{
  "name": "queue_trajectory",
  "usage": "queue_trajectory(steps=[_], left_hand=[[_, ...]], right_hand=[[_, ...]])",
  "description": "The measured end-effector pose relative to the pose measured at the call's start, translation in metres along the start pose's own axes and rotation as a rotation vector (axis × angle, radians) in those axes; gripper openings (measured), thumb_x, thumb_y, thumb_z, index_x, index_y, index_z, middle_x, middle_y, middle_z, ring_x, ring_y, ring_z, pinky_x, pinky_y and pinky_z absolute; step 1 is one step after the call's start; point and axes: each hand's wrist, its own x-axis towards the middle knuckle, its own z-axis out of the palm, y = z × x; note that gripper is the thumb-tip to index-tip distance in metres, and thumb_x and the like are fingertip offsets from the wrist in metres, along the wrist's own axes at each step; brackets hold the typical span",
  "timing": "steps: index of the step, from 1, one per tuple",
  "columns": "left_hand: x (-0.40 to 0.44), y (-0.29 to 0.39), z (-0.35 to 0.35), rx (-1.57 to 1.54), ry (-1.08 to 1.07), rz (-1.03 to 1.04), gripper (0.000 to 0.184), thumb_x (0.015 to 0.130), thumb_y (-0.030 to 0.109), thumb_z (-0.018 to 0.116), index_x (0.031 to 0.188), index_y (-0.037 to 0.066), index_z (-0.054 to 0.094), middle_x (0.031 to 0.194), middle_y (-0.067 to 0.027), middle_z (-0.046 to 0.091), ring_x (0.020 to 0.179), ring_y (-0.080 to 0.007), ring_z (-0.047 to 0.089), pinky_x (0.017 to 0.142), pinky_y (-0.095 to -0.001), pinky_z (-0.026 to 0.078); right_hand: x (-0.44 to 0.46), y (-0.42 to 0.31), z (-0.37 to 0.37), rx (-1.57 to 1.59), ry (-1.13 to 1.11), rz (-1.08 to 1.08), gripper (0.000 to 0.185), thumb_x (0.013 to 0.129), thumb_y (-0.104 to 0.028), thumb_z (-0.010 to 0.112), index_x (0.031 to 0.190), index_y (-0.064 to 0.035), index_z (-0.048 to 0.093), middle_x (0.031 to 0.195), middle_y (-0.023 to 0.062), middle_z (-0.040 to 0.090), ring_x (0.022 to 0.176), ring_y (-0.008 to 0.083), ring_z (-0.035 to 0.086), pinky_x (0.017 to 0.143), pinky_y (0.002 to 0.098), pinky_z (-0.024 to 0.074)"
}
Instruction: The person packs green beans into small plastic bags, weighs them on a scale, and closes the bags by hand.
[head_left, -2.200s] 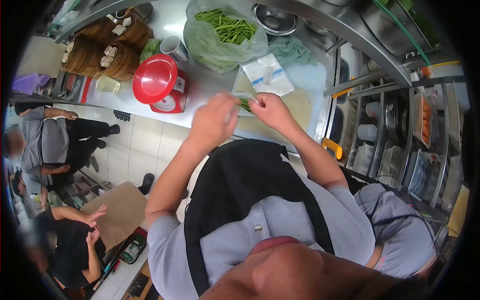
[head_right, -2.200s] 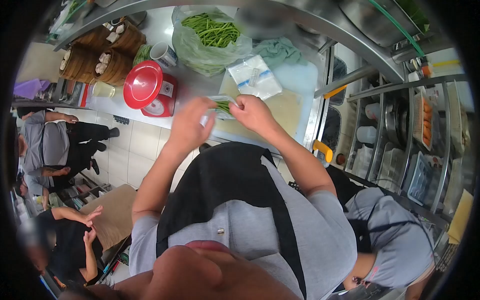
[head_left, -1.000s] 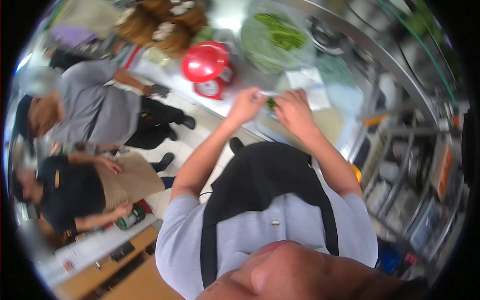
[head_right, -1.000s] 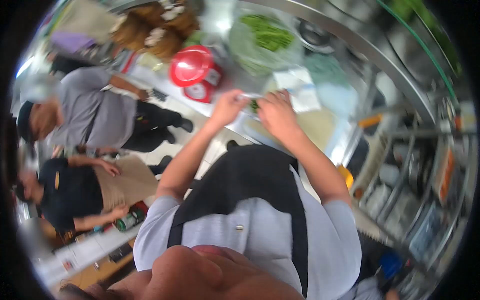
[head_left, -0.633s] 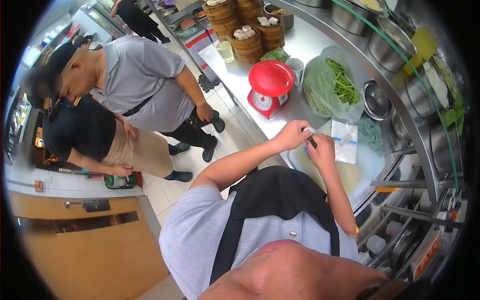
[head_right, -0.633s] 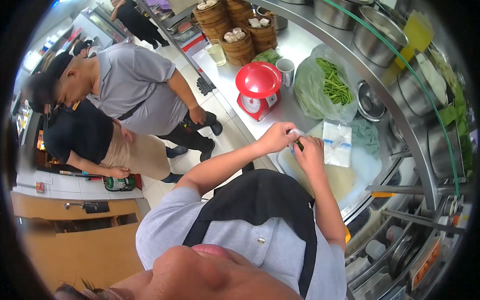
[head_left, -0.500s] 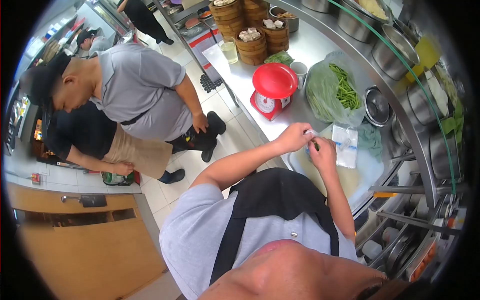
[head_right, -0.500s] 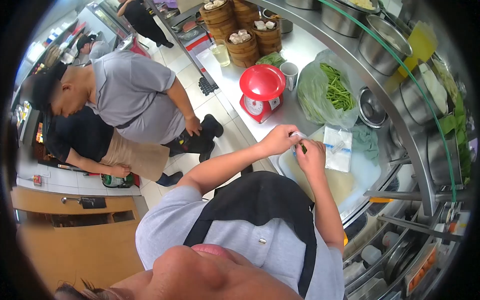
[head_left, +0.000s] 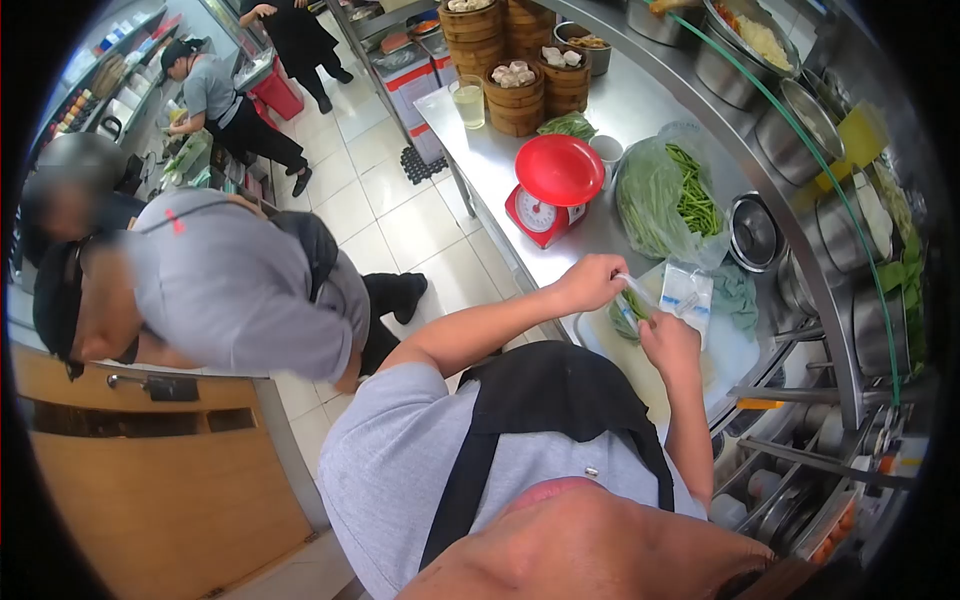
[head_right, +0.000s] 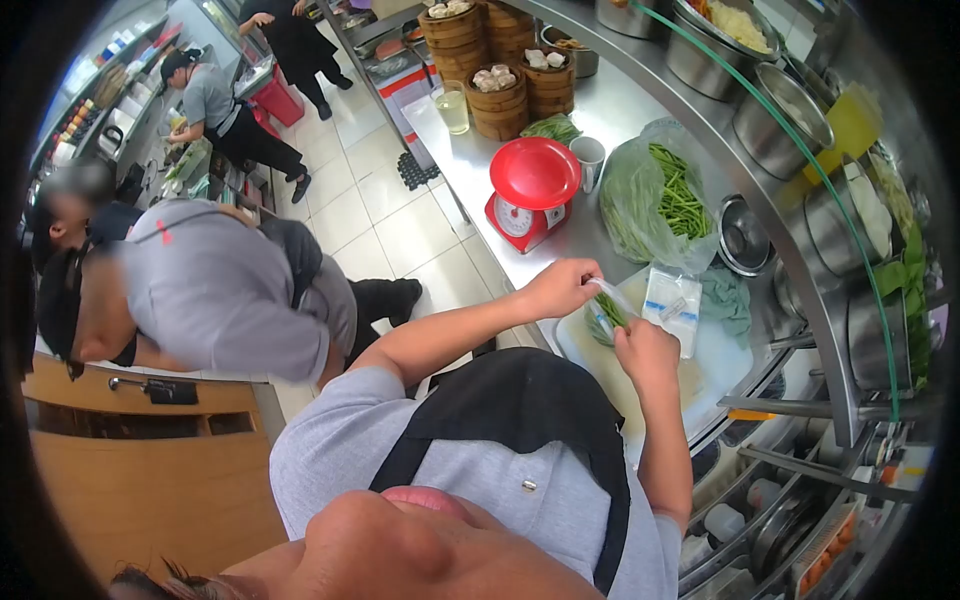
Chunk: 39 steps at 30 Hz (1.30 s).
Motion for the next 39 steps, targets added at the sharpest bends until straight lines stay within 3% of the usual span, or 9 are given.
queue_trajectory(steps=[5, 10, 14, 18, 22, 28, 34, 36, 39], left_hand=[[0.001, -0.005, 0.002, -0.091, -0.087, -0.094, 0.015, 0.094, 0.013, 0.069, 0.094, -0.001, 0.067, 0.075, -0.0085, 0.067, 0.067, -0.0160, 0.064, 0.063, -0.0356, 0.053], [-0.003, -0.012, 0.010, -0.398, -0.179, -0.227, 0.012, 0.095, 0.012, 0.069, 0.098, 0.001, 0.065, 0.080, -0.0051, 0.066, 0.067, -0.0141, 0.064, 0.060, -0.0341, 0.055], [-0.001, -0.013, 0.022, -1.198, -0.083, -0.584, 0.013, 0.096, 0.011, 0.069, 0.102, 0.005, 0.059, 0.084, -0.0053, 0.064, 0.070, -0.0147, 0.065, 0.065, -0.0379, 0.057], [0.008, -0.011, 0.026, -1.208, -0.167, -0.534, 0.013, 0.097, 0.011, 0.068, 0.102, 0.007, 0.056, 0.083, -0.0044, 0.062, 0.069, -0.0147, 0.063, 0.068, -0.0388, 0.056], [0.019, -0.012, 0.026, -0.733, -0.270, -0.509, 0.016, 0.096, 0.016, 0.071, 0.097, 0.008, 0.058, 0.078, -0.0021, 0.059, 0.064, -0.0138, 0.059, 0.060, -0.0340, 0.053], [0.016, -0.014, 0.031, -0.437, -0.247, -0.370, 0.021, 0.093, 0.019, 0.074, 0.100, 0.004, 0.062, 0.073, -0.0042, 0.060, 0.067, -0.0156, 0.061, 0.059, -0.0343, 0.052], [-0.006, 0.032, -0.026, 0.194, 0.007, 0.533, 0.041, 0.085, 0.018, 0.075, 0.120, 0.006, 0.060, 0.102, -0.0126, 0.068, 0.087, -0.0339, 0.071, 0.074, -0.0456, 0.056], [-0.010, 0.041, -0.040, 0.408, -0.474, 0.673, 0.046, 0.085, 0.021, 0.072, 0.128, 0.011, 0.058, 0.111, -0.0101, 0.066, 0.089, -0.0374, 0.070, 0.075, -0.0479, 0.057], [0.003, 0.016, -0.027, 0.793, -0.705, 0.678, 0.035, 0.089, 0.021, 0.066, 0.122, 0.011, 0.062, 0.107, -0.0091, 0.067, 0.089, -0.0346, 0.072, 0.075, -0.0479, 0.057]], right_hand=[[0.003, -0.004, 0.000, -0.036, -0.065, 0.049, 0.027, 0.091, -0.031, 0.066, 0.088, -0.0044, 0.071, 0.080, 0.0194, 0.073, 0.080, 0.0404, 0.072, 0.076, 0.0519, 0.0545], [0.002, -0.009, 0.022, 0.258, 0.357, 0.156, 0.028, 0.088, -0.024, 0.066, 0.105, -0.0008, 0.063, 0.102, 0.0288, 0.070, 0.097, 0.0476, 0.068, 0.085, 0.0538, 0.0529], [0.002, 0.026, 0.042, 0.179, -0.014, 0.263, 0.028, 0.086, -0.022, 0.065, 0.104, -0.0009, 0.063, 0.102, 0.0291, 0.070, 0.098, 0.0473, 0.068, 0.087, 0.0529, 0.0528], [-0.002, 0.016, 0.012, 0.200, -0.005, 0.313, 0.028, 0.084, -0.019, 0.064, 0.106, -0.0014, 0.063, 0.101, 0.0271, 0.071, 0.099, 0.0463, 0.068, 0.086, 0.0532, 0.0525], [-0.011, 0.001, 0.012, 0.222, 0.268, 0.147, 0.021, 0.086, -0.020, 0.064, 0.096, -0.0019, 0.065, 0.098, 0.0247, 0.072, 0.102, 0.0446, 0.067, 0.086, 0.0518, 0.0519], [0.017, 0.006, 0.046, -0.038, 0.073, -0.037, 0.022, 0.089, -0.025, 0.069, 0.097, -0.0050, 0.072, 0.094, 0.0175, 0.070, 0.095, 0.0392, 0.066, 0.092, 0.0477, 0.0482], [-0.019, -0.009, -0.018, 0.214, 0.040, -0.133, 0.029, 0.087, -0.026, 0.071, 0.106, -0.0044, 0.074, 0.095, 0.0173, 0.069, 0.099, 0.0378, 0.064, 0.097, 0.0480, 0.0448], [-0.024, -0.006, -0.023, 0.163, -0.010, -0.201, 0.027, 0.086, -0.024, 0.071, 0.103, -0.0040, 0.074, 0.095, 0.0178, 0.068, 0.099, 0.0379, 0.064, 0.097, 0.0483, 0.0448], [-0.022, 0.018, -0.002, 0.032, -0.064, -0.333, 0.020, 0.085, -0.021, 0.071, 0.095, -0.0035, 0.071, 0.095, 0.0187, 0.068, 0.098, 0.0381, 0.063, 0.097, 0.0481, 0.0451]])
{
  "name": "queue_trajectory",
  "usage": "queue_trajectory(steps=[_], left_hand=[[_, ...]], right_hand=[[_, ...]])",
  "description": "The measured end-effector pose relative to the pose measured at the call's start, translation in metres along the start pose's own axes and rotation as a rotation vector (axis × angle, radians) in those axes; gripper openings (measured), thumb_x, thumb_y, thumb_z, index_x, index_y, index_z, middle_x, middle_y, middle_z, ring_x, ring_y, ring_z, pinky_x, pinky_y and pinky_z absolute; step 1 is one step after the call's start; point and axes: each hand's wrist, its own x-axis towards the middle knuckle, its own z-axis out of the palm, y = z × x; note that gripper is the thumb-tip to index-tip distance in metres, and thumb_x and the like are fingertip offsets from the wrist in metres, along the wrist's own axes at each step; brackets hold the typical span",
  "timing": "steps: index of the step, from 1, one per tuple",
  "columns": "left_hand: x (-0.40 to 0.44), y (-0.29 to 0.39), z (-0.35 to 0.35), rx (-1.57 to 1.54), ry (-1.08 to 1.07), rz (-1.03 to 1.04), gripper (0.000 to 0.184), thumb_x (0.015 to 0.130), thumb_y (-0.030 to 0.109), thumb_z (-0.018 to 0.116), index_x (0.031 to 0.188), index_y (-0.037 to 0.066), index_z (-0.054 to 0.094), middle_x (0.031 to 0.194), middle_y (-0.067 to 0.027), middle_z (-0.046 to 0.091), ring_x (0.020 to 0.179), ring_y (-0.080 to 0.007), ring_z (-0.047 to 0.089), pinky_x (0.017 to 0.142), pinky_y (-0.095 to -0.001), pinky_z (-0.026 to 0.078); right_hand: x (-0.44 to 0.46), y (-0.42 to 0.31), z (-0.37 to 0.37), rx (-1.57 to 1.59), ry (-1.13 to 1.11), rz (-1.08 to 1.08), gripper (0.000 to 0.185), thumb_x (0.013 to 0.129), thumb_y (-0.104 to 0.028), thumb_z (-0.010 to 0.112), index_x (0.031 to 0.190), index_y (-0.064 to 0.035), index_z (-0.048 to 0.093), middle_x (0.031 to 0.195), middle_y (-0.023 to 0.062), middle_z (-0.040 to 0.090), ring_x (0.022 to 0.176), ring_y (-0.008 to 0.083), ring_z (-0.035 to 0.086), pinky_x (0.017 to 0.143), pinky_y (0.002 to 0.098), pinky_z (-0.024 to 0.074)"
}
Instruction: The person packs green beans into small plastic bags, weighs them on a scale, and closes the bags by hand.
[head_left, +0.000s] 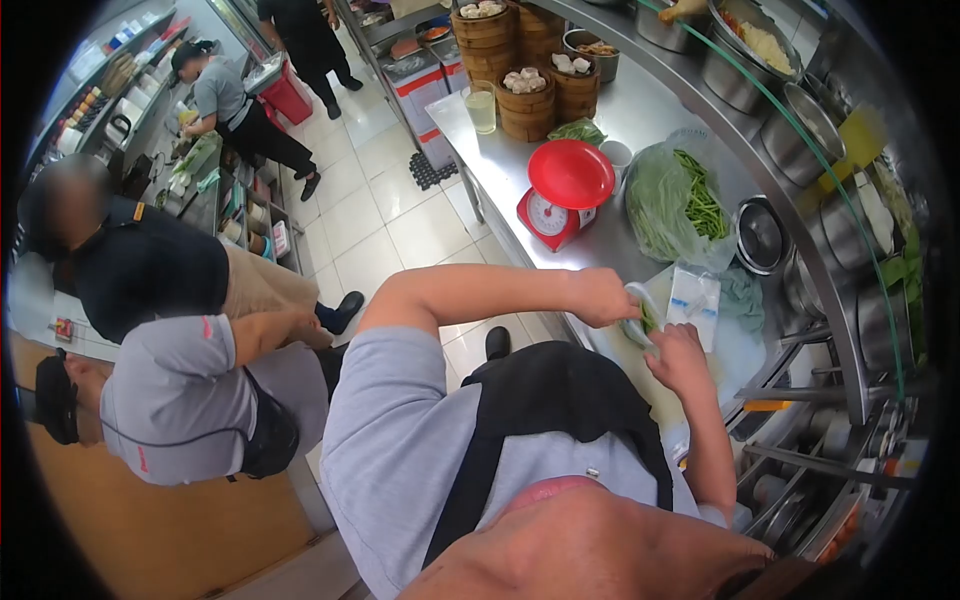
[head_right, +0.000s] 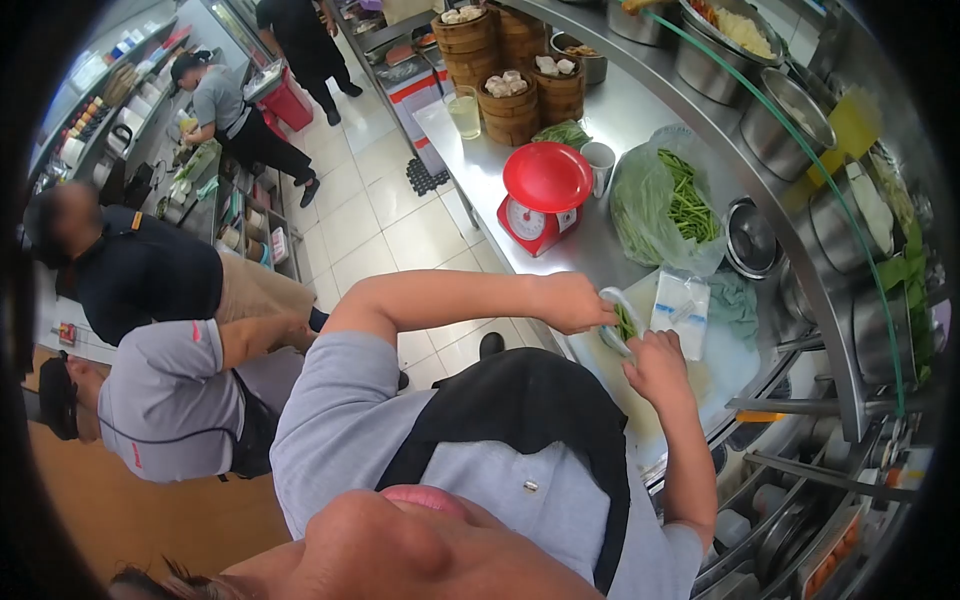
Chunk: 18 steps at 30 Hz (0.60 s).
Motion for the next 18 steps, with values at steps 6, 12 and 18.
queue_trajectory(steps=[6, 12, 18], left_hand=[[0.009, -0.011, 0.012, 0.068, -0.005, 0.006, 0.022, 0.087, 0.016, 0.057, 0.106, 0.010, 0.068, 0.100, -0.0093, 0.070, 0.088, -0.0317, 0.073, 0.072, -0.0475, 0.058], [-0.020, -0.024, -0.057, 0.187, 0.036, -0.072, 0.016, 0.087, 0.016, 0.058, 0.100, 0.010, 0.065, 0.096, -0.0078, 0.069, 0.082, -0.0312, 0.071, 0.067, -0.0453, 0.057], [-0.085, -0.069, -0.161, 0.373, 0.371, -0.147, 0.011, 0.086, 0.012, 0.063, 0.096, 0.009, 0.065, 0.101, -0.0056, 0.069, 0.091, -0.0254, 0.068, 0.073, -0.0406, 0.057]], right_hand=[[0.007, 0.024, 0.017, 0.000, -0.008, -0.047, 0.014, 0.083, -0.016, 0.066, 0.077, -0.0042, 0.064, 0.084, 0.0201, 0.066, 0.086, 0.0402, 0.063, 0.089, 0.0502, 0.0473], [0.036, 0.006, -0.024, -0.007, 0.097, -0.156, 0.018, 0.084, -0.020, 0.065, 0.074, -0.0045, 0.063, 0.077, 0.0191, 0.064, 0.079, 0.0404, 0.063, 0.078, 0.0518, 0.0474], [0.119, -0.050, -0.092, -0.123, 0.419, -0.277, 0.014, 0.087, -0.020, 0.066, 0.082, -0.0068, 0.062, 0.079, 0.0139, 0.063, 0.082, 0.0359, 0.064, 0.078, 0.0486, 0.0491]])
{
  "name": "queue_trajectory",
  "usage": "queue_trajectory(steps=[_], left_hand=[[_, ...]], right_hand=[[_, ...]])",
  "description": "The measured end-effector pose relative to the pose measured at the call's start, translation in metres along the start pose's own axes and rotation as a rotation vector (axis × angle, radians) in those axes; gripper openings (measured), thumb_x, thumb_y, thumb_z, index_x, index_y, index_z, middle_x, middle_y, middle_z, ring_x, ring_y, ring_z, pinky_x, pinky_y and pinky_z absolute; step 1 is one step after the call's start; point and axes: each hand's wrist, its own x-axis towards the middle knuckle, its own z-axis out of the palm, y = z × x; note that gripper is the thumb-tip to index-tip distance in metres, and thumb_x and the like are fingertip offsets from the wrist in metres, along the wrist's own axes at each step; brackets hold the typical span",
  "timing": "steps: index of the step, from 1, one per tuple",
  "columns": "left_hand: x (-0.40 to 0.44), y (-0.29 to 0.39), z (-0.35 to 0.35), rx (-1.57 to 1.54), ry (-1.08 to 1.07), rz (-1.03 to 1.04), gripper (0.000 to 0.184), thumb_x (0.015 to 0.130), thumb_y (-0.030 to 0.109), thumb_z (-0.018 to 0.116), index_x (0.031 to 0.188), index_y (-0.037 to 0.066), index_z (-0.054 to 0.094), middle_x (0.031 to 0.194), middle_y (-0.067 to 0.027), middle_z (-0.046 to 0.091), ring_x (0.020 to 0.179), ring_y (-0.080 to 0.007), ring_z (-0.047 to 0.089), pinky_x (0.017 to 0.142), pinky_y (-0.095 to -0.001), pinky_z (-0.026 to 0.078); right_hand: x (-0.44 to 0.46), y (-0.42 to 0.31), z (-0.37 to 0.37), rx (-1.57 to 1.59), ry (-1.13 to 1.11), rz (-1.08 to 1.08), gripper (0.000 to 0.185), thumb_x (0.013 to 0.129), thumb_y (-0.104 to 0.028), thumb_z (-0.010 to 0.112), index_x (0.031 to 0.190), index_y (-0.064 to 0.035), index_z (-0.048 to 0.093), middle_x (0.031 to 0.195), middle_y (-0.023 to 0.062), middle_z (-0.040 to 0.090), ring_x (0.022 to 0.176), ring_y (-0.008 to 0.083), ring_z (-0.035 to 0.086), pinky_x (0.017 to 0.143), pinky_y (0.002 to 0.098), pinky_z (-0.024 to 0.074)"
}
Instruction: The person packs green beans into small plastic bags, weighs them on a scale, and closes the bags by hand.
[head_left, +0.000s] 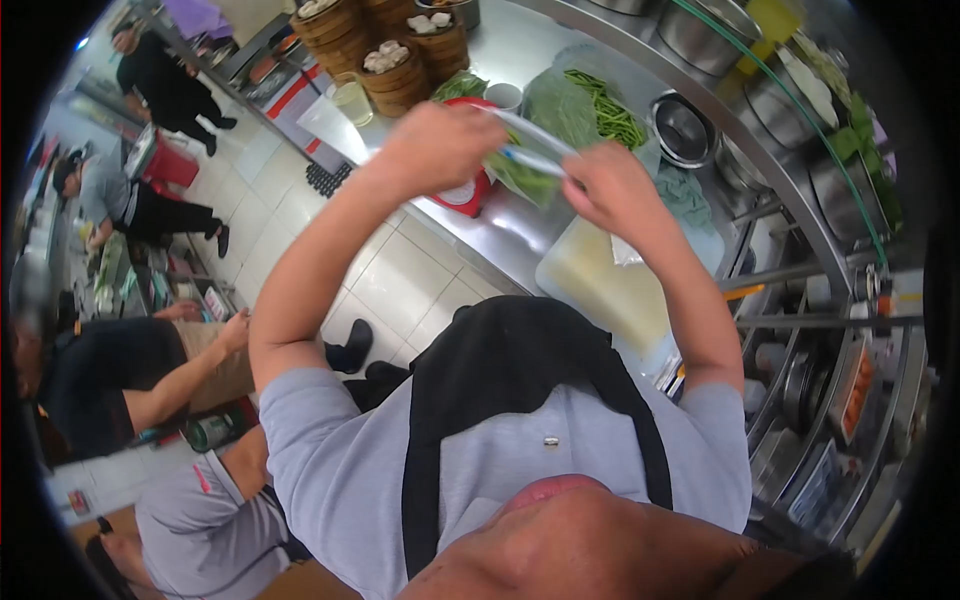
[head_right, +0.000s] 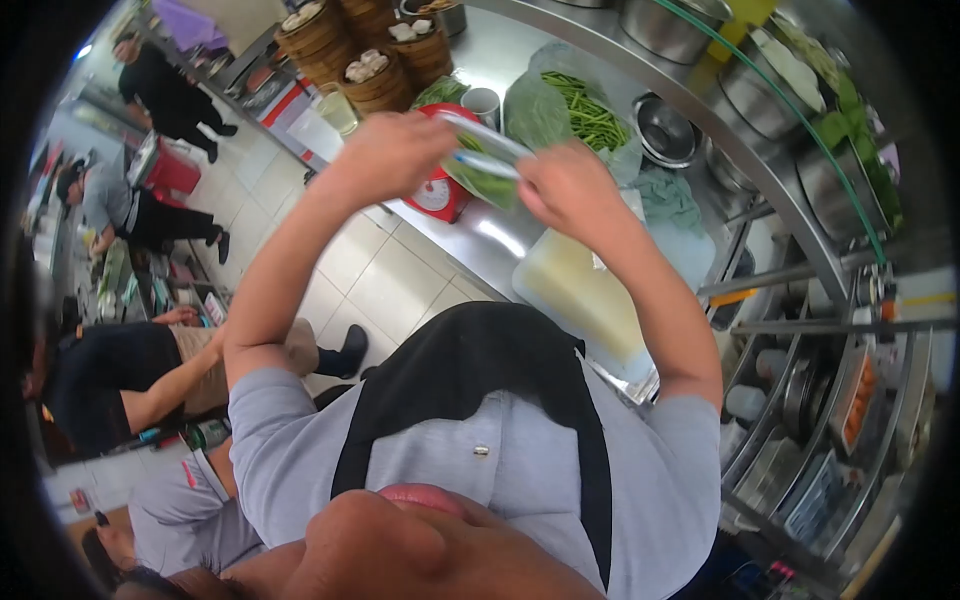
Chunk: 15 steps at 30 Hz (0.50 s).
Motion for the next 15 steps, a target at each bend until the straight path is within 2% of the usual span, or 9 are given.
queue_trajectory(steps=[4, 7, 9, 10, 12, 13, 15], left_hand=[[-0.014, -0.070, 0.001, 0.132, -0.098, -0.007, 0.011, 0.087, 0.010, 0.061, 0.097, 0.009, 0.067, 0.100, -0.0048, 0.068, 0.091, -0.0253, 0.068, 0.075, -0.0403, 0.057], [-0.032, -0.105, 0.036, 0.151, -0.194, -0.012, 0.011, 0.087, 0.009, 0.061, 0.095, 0.009, 0.068, 0.099, -0.0051, 0.068, 0.091, -0.0257, 0.068, 0.075, -0.0404, 0.057], [-0.046, -0.119, 0.053, 0.099, -0.222, 0.030, 0.010, 0.086, 0.009, 0.061, 0.094, 0.007, 0.066, 0.098, -0.0070, 0.067, 0.092, -0.0268, 0.067, 0.076, -0.0408, 0.057], [-0.053, -0.122, 0.058, 0.098, -0.216, 0.029, 0.010, 0.086, 0.009, 0.061, 0.094, 0.007, 0.066, 0.098, -0.0070, 0.067, 0.092, -0.0268, 0.067, 0.076, -0.0408, 0.057], [-0.064, -0.123, 0.066, 0.019, -0.122, 0.087, 0.009, 0.086, 0.009, 0.061, 0.094, 0.006, 0.064, 0.099, -0.0076, 0.066, 0.093, -0.0275, 0.067, 0.078, -0.0412, 0.057], [-0.068, -0.123, 0.066, -0.007, -0.136, 0.083, 0.009, 0.087, 0.009, 0.061, 0.095, 0.005, 0.063, 0.101, -0.0084, 0.066, 0.094, -0.0285, 0.067, 0.080, -0.0418, 0.057], [-0.075, -0.127, 0.072, -0.043, -0.114, 0.102, 0.009, 0.087, 0.009, 0.061, 0.095, 0.005, 0.063, 0.102, -0.0087, 0.066, 0.095, -0.0287, 0.067, 0.081, -0.0418, 0.057]], right_hand=[[0.080, 0.013, 0.040, -0.088, 0.008, -0.030, 0.014, 0.088, -0.019, 0.064, 0.082, -0.0061, 0.060, 0.082, 0.0138, 0.064, 0.085, 0.0363, 0.064, 0.079, 0.0480, 0.0493], [0.112, 0.018, 0.080, -0.111, -0.058, -0.092, 0.018, 0.087, -0.023, 0.065, 0.083, -0.0063, 0.068, 0.080, 0.0142, 0.068, 0.084, 0.0348, 0.067, 0.082, 0.0476, 0.0514], [0.129, 0.006, 0.088, -0.061, -0.335, 0.055, 0.026, 0.088, -0.029, 0.064, 0.085, -0.0048, 0.072, 0.084, 0.0152, 0.072, 0.086, 0.0339, 0.070, 0.085, 0.0470, 0.0523], [0.139, 0.000, 0.088, -0.066, -0.338, 0.054, 0.026, 0.088, -0.029, 0.064, 0.085, -0.0048, 0.072, 0.084, 0.0152, 0.072, 0.086, 0.0339, 0.070, 0.085, 0.0470, 0.0523], [0.155, -0.012, 0.087, 0.314, -0.453, 0.425, 0.031, 0.089, -0.033, 0.062, 0.090, -0.0054, 0.076, 0.089, 0.0171, 0.074, 0.091, 0.0334, 0.072, 0.088, 0.0472, 0.0525], [0.161, -0.013, 0.095, 0.315, -0.457, 0.432, 0.031, 0.089, -0.033, 0.062, 0.090, -0.0054, 0.076, 0.089, 0.0171, 0.074, 0.091, 0.0334, 0.072, 0.088, 0.0472, 0.0525], [0.175, -0.008, 0.116, 0.127, -0.415, 0.378, 0.028, 0.090, -0.033, 0.063, 0.093, -0.0081, 0.077, 0.090, 0.0189, 0.075, 0.092, 0.0349, 0.072, 0.090, 0.0490, 0.0524]])
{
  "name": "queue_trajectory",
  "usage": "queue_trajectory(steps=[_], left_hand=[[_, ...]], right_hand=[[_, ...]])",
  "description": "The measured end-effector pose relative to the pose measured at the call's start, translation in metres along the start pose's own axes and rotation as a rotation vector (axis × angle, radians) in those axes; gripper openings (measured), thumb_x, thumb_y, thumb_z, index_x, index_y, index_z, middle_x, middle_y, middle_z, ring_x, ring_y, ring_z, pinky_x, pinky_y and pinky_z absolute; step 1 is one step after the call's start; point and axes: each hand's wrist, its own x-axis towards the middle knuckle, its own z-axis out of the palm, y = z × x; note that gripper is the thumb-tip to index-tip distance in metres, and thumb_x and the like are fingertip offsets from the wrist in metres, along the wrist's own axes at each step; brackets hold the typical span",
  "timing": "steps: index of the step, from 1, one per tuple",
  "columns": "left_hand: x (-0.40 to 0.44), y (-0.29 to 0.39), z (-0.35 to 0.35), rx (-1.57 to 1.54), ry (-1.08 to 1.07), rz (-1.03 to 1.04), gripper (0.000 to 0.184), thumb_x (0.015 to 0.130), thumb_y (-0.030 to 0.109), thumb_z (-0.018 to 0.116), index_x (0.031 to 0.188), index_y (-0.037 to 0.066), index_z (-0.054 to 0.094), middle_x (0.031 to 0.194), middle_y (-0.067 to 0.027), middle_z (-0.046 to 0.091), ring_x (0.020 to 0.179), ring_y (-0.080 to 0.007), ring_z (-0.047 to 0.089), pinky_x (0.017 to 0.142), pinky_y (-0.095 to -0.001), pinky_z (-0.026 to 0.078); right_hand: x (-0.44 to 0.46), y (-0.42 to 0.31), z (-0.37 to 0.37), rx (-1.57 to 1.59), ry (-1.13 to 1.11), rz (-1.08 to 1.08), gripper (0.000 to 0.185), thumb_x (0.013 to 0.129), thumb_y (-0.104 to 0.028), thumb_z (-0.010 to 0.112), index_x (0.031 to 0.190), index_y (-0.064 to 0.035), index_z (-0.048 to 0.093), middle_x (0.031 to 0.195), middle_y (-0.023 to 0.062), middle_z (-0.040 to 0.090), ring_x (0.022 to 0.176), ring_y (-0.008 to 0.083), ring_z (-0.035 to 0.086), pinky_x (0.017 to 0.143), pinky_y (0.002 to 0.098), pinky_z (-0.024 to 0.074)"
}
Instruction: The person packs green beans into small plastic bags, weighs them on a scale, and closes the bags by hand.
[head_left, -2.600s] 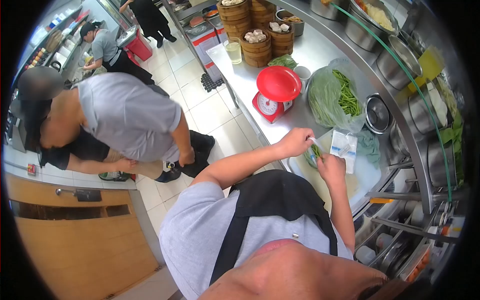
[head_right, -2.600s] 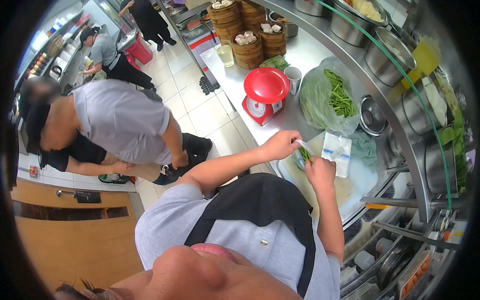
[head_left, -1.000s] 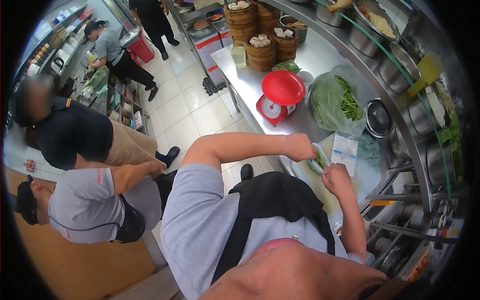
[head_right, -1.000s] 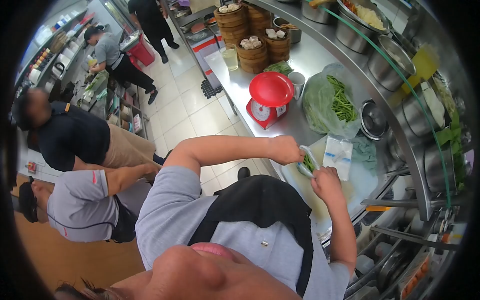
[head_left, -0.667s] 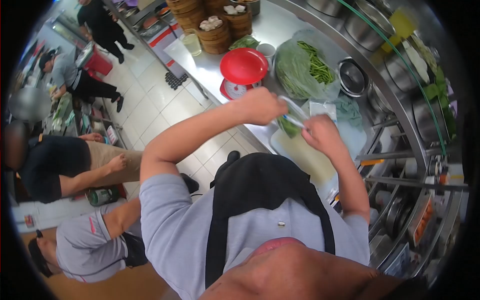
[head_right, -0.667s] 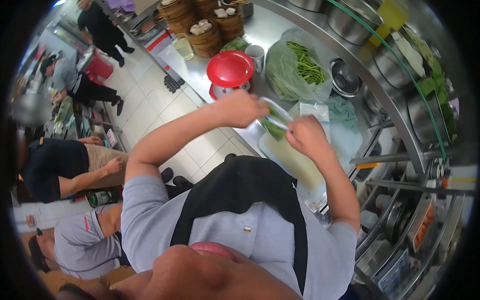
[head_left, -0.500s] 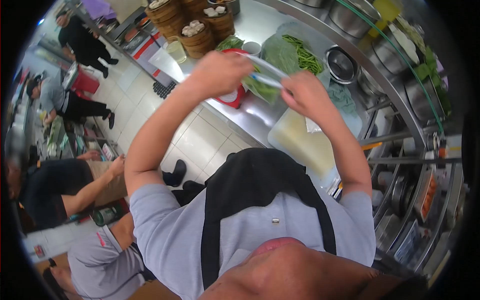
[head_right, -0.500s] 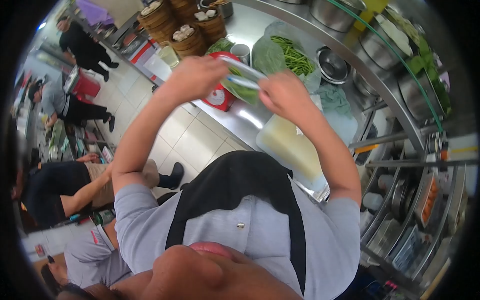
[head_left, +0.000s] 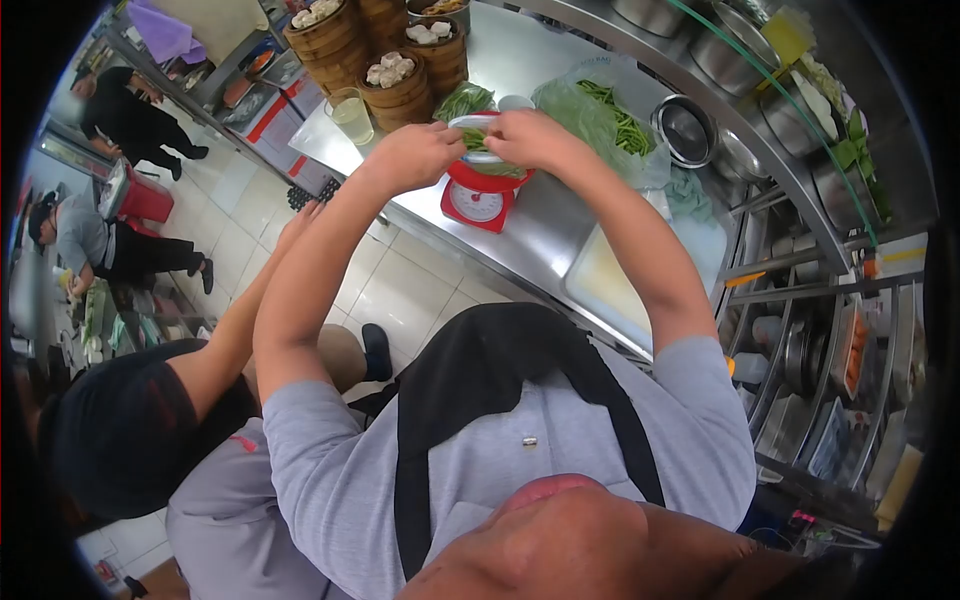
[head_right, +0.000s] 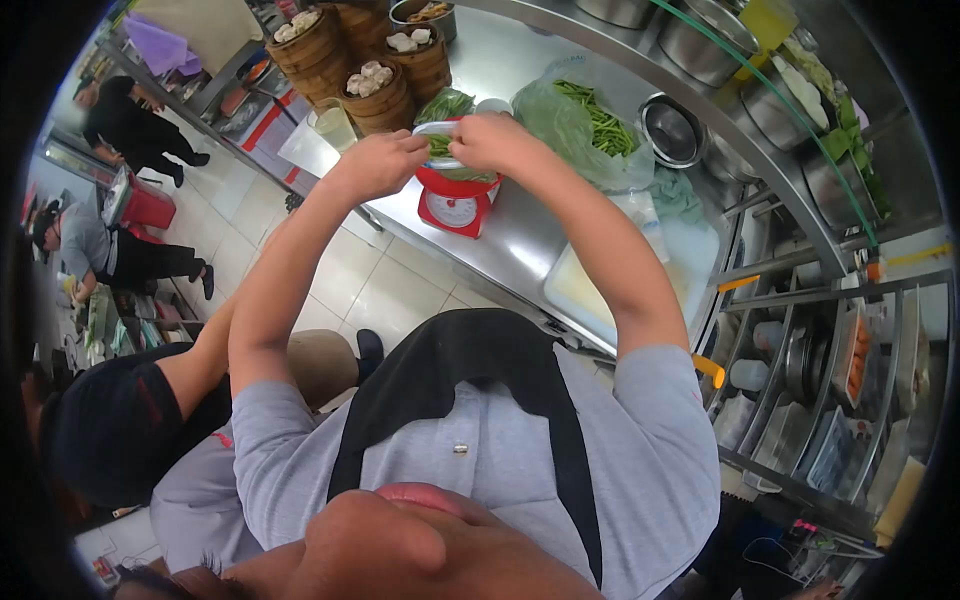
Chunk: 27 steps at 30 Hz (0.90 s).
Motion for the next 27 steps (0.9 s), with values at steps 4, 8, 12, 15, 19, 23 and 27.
queue_trajectory(steps=[4, 8, 12, 15, 19, 23, 27], left_hand=[[-0.004, -0.005, 0.002, -0.066, 0.099, 0.038, 0.010, 0.089, 0.008, 0.061, 0.096, 0.004, 0.064, 0.107, -0.0094, 0.066, 0.099, -0.0293, 0.066, 0.084, -0.0418, 0.057], [-0.005, -0.010, 0.002, -0.071, 0.068, 0.020, 0.010, 0.089, 0.008, 0.061, 0.096, 0.003, 0.065, 0.108, -0.0097, 0.066, 0.100, -0.0293, 0.066, 0.085, -0.0416, 0.057], [-0.005, -0.012, -0.004, -0.074, 0.125, -0.004, 0.010, 0.090, 0.009, 0.062, 0.098, 0.003, 0.065, 0.108, -0.0100, 0.065, 0.100, -0.0293, 0.066, 0.085, -0.0413, 0.057], [-0.007, -0.014, -0.002, -0.056, 0.126, -0.034, 0.011, 0.091, 0.009, 0.062, 0.099, 0.003, 0.065, 0.108, -0.0099, 0.064, 0.100, -0.0291, 0.065, 0.085, -0.0412, 0.057], [-0.003, -0.013, -0.001, -0.038, 0.098, -0.071, 0.011, 0.091, 0.009, 0.062, 0.099, 0.002, 0.065, 0.107, -0.0100, 0.064, 0.101, -0.0290, 0.065, 0.086, -0.0413, 0.057], [-0.001, -0.010, -0.003, -0.050, 0.116, -0.086, 0.011, 0.090, 0.009, 0.062, 0.099, 0.003, 0.065, 0.107, -0.0100, 0.064, 0.102, -0.0293, 0.065, 0.086, -0.0414, 0.057], [-0.001, -0.008, -0.005, -0.042, 0.087, -0.126, 0.011, 0.090, 0.010, 0.062, 0.099, 0.003, 0.065, 0.107, -0.0103, 0.064, 0.102, -0.0294, 0.065, 0.086, -0.0415, 0.057]], right_hand=[[0.027, -0.010, 0.033, -0.173, 0.188, -0.007, 0.026, 0.088, -0.032, 0.066, 0.096, -0.0101, 0.078, 0.091, 0.0198, 0.075, 0.093, 0.0368, 0.072, 0.092, 0.0513, 0.0513], [0.035, -0.024, 0.042, -0.170, 0.316, -0.071, 0.024, 0.087, -0.029, 0.068, 0.095, -0.0086, 0.076, 0.093, 0.0180, 0.075, 0.094, 0.0373, 0.071, 0.094, 0.0515, 0.0502], [0.042, -0.017, 0.048, -0.014, 0.433, -0.159, 0.022, 0.088, -0.028, 0.065, 0.088, -0.0069, 0.073, 0.087, 0.0180, 0.073, 0.089, 0.0383, 0.071, 0.090, 0.0532, 0.0508], [0.034, -0.006, 0.029, 0.081, 0.368, -0.143, 0.024, 0.091, -0.028, 0.062, 0.088, -0.0059, 0.072, 0.084, 0.0192, 0.072, 0.087, 0.0398, 0.070, 0.085, 0.0524, 0.0521], [0.025, -0.001, 0.001, 0.175, 0.301, -0.154, 0.029, 0.095, -0.031, 0.058, 0.091, -0.0050, 0.072, 0.086, 0.0200, 0.072, 0.089, 0.0407, 0.069, 0.082, 0.0497, 0.0535], [0.021, -0.004, -0.009, 0.286, 0.258, -0.124, 0.033, 0.098, -0.034, 0.055, 0.100, -0.0069, 0.074, 0.091, 0.0194, 0.074, 0.090, 0.0400, 0.070, 0.080, 0.0471, 0.0550], [0.017, 0.016, 0.031, 0.490, 0.326, -0.197, 0.032, 0.095, -0.033, 0.059, 0.105, -0.0076, 0.076, 0.094, 0.0184, 0.075, 0.089, 0.0380, 0.072, 0.083, 0.0456, 0.0560]])
